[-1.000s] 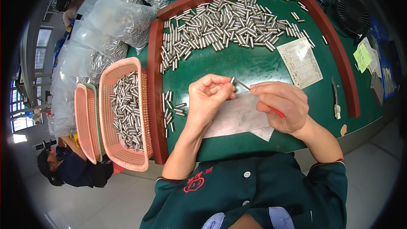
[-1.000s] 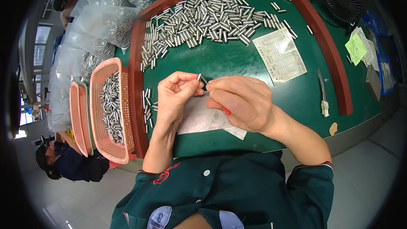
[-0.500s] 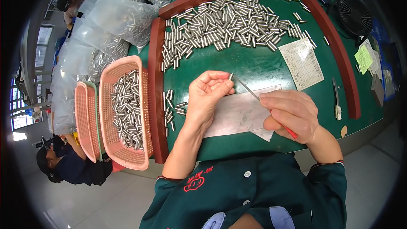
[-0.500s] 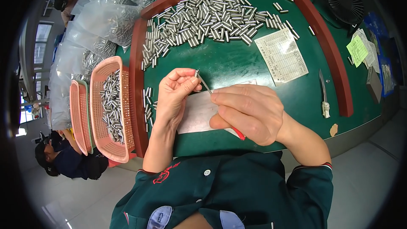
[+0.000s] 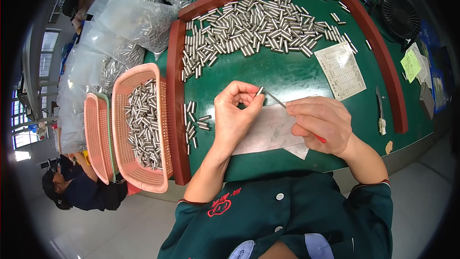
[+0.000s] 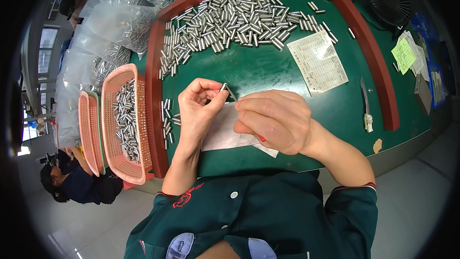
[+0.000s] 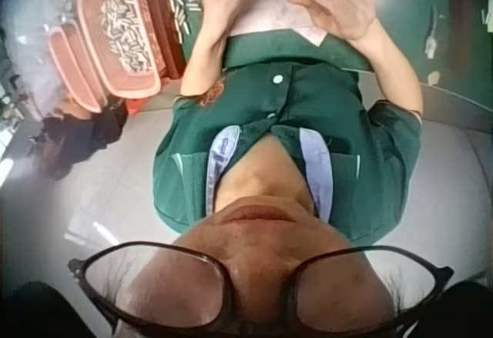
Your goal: Inspecting and cleaning small metal cylindrical components using a thin metal pick tool at a factory workstation.
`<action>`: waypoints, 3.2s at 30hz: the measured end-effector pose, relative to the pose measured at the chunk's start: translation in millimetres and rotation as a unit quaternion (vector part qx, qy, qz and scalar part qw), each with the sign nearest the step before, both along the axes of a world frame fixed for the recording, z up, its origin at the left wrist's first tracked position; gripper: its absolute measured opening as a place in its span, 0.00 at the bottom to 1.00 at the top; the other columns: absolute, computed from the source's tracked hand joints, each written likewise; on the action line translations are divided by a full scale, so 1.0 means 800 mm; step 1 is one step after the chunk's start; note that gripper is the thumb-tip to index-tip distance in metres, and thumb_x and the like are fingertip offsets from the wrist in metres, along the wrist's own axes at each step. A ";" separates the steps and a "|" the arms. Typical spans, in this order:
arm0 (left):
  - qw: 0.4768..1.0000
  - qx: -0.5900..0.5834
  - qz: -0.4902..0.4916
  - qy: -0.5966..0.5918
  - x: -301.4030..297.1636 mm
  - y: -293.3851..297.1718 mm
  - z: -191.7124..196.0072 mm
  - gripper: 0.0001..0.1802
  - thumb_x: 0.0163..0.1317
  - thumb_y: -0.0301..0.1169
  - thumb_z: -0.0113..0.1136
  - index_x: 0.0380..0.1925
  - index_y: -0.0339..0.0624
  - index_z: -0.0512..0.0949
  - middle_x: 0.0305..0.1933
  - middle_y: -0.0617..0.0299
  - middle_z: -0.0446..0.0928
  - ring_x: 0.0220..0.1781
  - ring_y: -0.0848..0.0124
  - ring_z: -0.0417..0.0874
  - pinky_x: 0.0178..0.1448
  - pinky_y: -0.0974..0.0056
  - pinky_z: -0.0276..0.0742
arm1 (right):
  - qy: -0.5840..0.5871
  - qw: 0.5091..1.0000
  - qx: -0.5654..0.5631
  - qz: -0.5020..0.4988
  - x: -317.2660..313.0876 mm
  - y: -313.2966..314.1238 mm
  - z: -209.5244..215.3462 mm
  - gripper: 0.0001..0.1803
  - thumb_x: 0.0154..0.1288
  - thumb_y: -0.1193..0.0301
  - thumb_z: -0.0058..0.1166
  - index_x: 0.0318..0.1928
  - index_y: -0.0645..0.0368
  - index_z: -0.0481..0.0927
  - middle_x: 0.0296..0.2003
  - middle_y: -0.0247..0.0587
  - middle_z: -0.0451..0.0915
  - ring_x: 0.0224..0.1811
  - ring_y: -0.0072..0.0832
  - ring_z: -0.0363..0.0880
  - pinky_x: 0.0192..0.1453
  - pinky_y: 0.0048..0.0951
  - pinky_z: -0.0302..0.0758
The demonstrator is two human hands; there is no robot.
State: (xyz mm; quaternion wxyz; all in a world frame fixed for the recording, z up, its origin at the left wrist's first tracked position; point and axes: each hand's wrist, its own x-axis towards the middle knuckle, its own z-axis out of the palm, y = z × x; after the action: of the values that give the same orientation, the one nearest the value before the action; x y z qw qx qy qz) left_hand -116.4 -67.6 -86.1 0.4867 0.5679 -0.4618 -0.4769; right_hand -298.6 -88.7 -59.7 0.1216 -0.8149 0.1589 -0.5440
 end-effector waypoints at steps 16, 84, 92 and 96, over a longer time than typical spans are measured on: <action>0.996 -0.072 0.041 -0.042 0.001 -0.001 0.005 0.05 0.50 0.19 0.61 0.28 0.32 0.75 0.27 0.64 0.77 0.28 0.83 0.75 0.34 0.78 0.72 | 0.029 0.999 -0.005 0.023 0.007 -0.004 0.000 0.16 0.41 0.77 0.63 0.33 0.68 0.74 0.29 0.46 0.77 0.28 0.36 0.80 0.29 0.28 0.79; 0.990 0.053 -0.026 0.131 0.009 -0.004 0.008 0.06 0.54 0.17 0.56 0.34 0.33 0.74 0.31 0.61 0.77 0.31 0.76 0.79 0.39 0.73 0.75 | -0.255 0.926 0.275 0.039 0.007 -0.010 -0.021 0.07 0.67 0.74 0.41 0.38 0.65 0.62 0.31 0.48 0.76 0.31 0.26 0.77 0.35 0.22 0.76; 0.993 0.046 -0.033 0.106 0.008 -0.003 0.005 0.05 0.54 0.17 0.57 0.32 0.34 0.74 0.29 0.60 0.77 0.29 0.76 0.79 0.38 0.74 0.76 | -0.234 0.932 0.278 0.013 0.010 -0.010 -0.027 0.07 0.66 0.73 0.43 0.37 0.65 0.64 0.30 0.47 0.77 0.30 0.25 0.78 0.33 0.21 0.76; 0.994 0.051 -0.028 0.096 0.006 -0.002 0.006 0.05 0.54 0.17 0.57 0.32 0.34 0.74 0.29 0.60 0.77 0.29 0.76 0.79 0.37 0.74 0.76 | -0.230 0.932 0.281 0.000 0.011 -0.009 -0.029 0.06 0.65 0.75 0.44 0.36 0.66 0.65 0.29 0.46 0.77 0.29 0.24 0.78 0.32 0.21 0.76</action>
State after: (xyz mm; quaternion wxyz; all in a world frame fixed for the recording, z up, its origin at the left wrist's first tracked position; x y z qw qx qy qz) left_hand -111.6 -69.0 -81.4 0.4858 0.5303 -0.4041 -0.5652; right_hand -289.8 -95.6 -82.7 0.3786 -0.6002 0.2732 -0.6495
